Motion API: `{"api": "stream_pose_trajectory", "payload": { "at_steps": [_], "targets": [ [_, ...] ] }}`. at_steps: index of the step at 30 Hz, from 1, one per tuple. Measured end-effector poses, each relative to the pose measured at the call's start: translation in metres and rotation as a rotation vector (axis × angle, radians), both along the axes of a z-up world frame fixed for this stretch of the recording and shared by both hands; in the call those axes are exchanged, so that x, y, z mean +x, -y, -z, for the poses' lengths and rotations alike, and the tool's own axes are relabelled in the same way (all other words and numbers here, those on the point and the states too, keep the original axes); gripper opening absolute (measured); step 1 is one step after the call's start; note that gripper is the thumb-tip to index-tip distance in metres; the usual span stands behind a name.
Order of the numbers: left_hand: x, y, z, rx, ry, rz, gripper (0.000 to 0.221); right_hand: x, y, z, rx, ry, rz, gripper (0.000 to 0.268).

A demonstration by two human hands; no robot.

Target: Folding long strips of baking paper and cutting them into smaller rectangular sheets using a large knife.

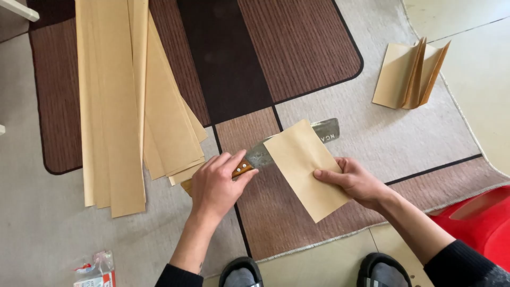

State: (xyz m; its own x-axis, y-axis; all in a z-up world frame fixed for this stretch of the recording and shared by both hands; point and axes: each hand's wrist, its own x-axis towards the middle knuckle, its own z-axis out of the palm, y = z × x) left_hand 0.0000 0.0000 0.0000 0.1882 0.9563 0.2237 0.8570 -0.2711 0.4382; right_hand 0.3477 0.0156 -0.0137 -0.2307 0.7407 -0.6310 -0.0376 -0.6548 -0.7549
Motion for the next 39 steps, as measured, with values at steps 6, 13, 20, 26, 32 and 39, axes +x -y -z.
{"api": "stream_pose_trajectory", "payload": {
  "at_steps": [6,13,20,26,32,39],
  "targets": [
    [-0.016,0.000,-0.002,0.045,-0.018,0.010,0.057,0.003,0.000,0.000,0.008,-0.013,-0.008,0.029],
    [-0.038,-0.001,0.009,0.054,-0.004,-0.013,0.058,0.005,-0.001,0.005,0.013,-0.014,-0.031,0.029],
    [-0.083,-0.012,-0.002,0.111,-0.049,-0.324,0.054,0.023,0.011,0.020,-0.032,0.034,-0.038,0.027],
    [-0.107,0.001,0.065,-0.041,-0.110,-0.486,0.055,0.012,0.007,0.007,0.011,0.065,0.004,0.028],
    [-0.078,0.021,0.111,0.136,-0.181,-0.526,0.069,-0.004,0.008,-0.004,0.057,0.118,0.070,0.029],
    [0.061,0.019,0.062,-0.460,0.894,-0.157,0.064,-0.032,0.013,0.002,0.051,0.142,0.055,0.033]
  ]
}}
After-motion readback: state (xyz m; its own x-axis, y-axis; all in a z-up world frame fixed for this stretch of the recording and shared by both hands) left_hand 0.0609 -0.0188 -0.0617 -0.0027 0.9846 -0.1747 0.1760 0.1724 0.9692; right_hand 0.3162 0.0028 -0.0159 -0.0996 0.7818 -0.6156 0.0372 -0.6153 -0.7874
